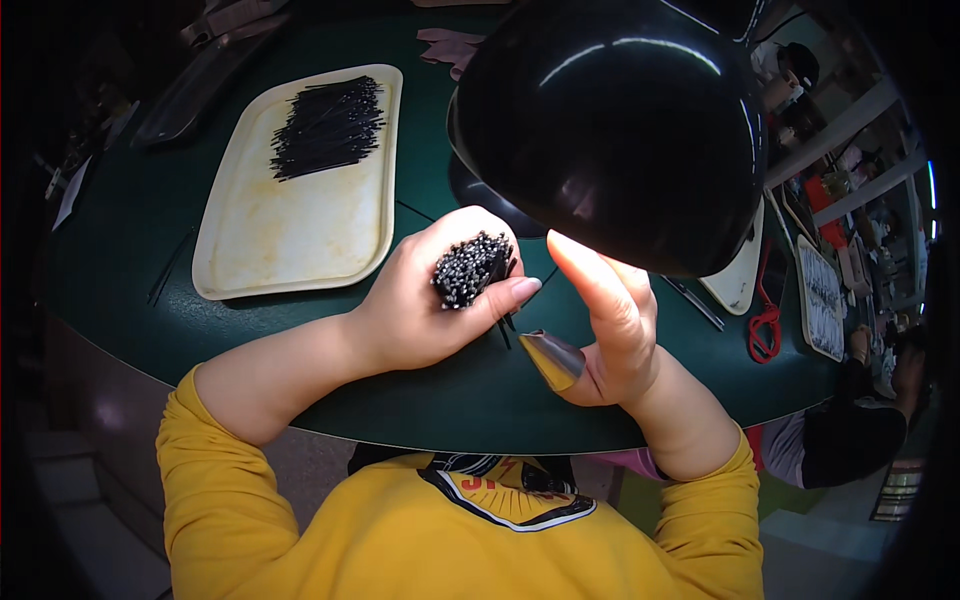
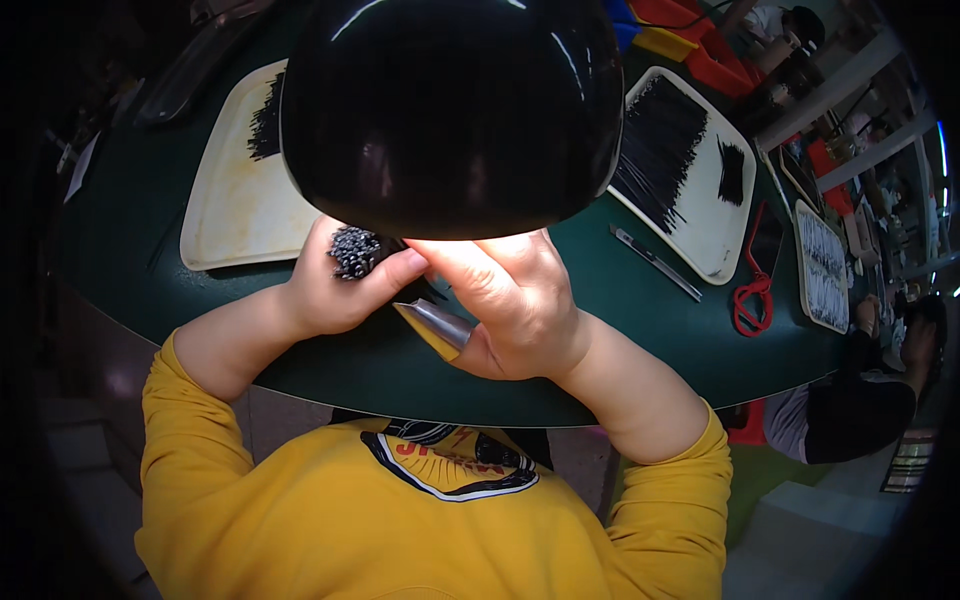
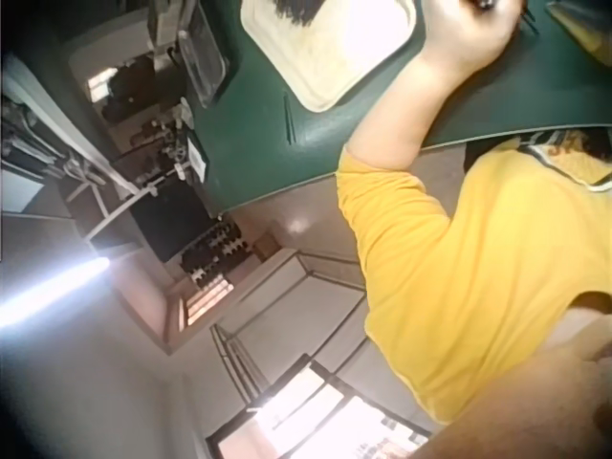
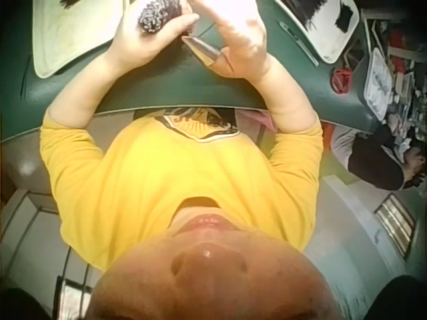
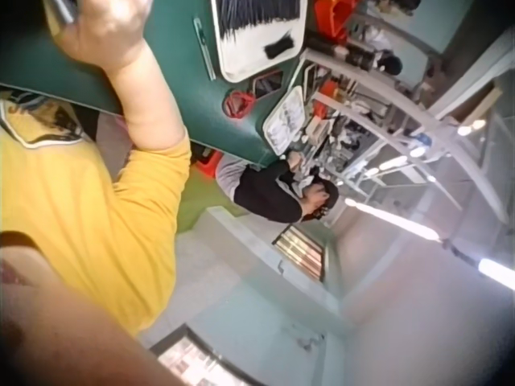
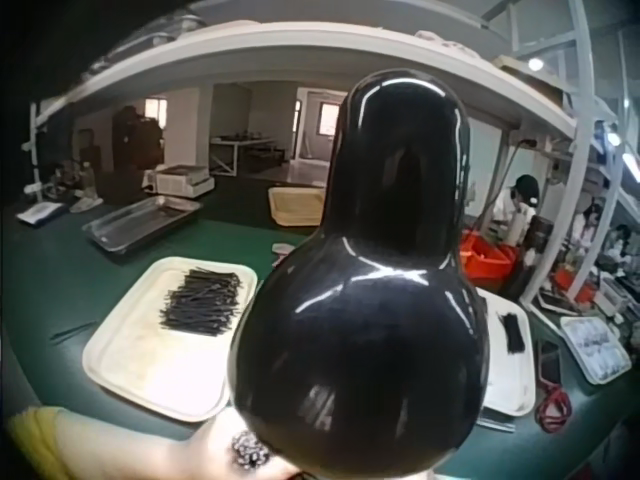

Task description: Assembling or sorting small electronic components on a production line workstation.

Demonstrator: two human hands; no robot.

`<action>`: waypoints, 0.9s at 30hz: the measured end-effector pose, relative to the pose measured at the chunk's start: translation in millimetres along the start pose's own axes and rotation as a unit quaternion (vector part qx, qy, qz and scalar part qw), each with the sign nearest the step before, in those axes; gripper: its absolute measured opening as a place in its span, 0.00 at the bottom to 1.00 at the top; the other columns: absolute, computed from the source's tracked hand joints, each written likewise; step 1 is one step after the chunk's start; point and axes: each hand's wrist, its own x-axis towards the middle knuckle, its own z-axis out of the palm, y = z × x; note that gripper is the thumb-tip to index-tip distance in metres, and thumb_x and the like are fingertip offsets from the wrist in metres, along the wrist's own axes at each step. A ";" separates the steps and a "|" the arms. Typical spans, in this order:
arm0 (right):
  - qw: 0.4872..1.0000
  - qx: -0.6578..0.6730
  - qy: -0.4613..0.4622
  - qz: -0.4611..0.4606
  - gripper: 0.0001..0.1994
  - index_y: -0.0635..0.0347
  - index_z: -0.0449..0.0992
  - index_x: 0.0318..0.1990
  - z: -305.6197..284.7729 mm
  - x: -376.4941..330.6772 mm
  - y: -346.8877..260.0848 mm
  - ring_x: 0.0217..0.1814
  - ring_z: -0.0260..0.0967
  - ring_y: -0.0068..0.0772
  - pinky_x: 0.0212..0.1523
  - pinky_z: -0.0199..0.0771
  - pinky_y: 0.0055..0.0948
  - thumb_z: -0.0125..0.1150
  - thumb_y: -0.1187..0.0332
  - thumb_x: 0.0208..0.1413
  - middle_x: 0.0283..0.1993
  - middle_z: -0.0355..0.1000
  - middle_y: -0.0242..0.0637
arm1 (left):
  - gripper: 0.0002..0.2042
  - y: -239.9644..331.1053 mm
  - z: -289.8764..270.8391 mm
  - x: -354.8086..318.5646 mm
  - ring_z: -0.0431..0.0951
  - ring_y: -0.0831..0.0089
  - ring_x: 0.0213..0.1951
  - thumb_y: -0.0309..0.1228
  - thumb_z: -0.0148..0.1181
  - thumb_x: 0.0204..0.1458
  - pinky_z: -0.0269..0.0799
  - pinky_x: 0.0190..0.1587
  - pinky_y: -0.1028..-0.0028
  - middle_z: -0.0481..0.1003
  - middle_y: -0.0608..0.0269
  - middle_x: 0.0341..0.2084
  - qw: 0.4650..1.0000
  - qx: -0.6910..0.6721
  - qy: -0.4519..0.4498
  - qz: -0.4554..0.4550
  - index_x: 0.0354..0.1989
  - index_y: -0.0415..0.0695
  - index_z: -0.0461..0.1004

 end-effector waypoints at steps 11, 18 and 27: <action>0.993 0.106 -0.050 0.020 0.25 0.73 0.71 0.45 -0.7 -3.1 6.2 0.42 0.73 0.46 0.44 0.72 0.29 0.65 0.67 0.39 0.43 0.71 0.53 | 0.12 -15.7 -3.5 -2.1 0.72 0.77 0.31 0.24 0.64 0.44 0.68 0.35 0.77 0.70 0.63 0.29 0.998 0.009 -0.032 0.057 0.35 0.42 0.66; 0.976 0.035 -0.215 -0.032 0.24 0.65 0.72 0.47 9.6 -0.1 3.1 0.54 0.66 0.50 0.55 0.58 0.48 0.62 0.62 0.41 0.51 0.68 0.52 | 0.12 -18.9 -11.5 -0.2 0.75 0.66 0.36 0.22 0.63 0.40 0.70 0.39 0.73 0.73 0.59 0.34 0.991 0.006 -0.120 0.055 0.35 0.40 0.71; 0.982 0.051 -0.178 0.025 0.26 0.71 0.67 0.49 3.5 -2.7 7.5 0.53 0.63 0.49 0.55 0.57 0.41 0.62 0.63 0.45 0.49 0.65 0.53 | 0.12 -12.0 -0.4 -2.5 0.76 0.71 0.28 0.25 0.61 0.47 0.71 0.34 0.75 0.73 0.61 0.26 0.987 0.079 0.006 0.138 0.38 0.40 0.67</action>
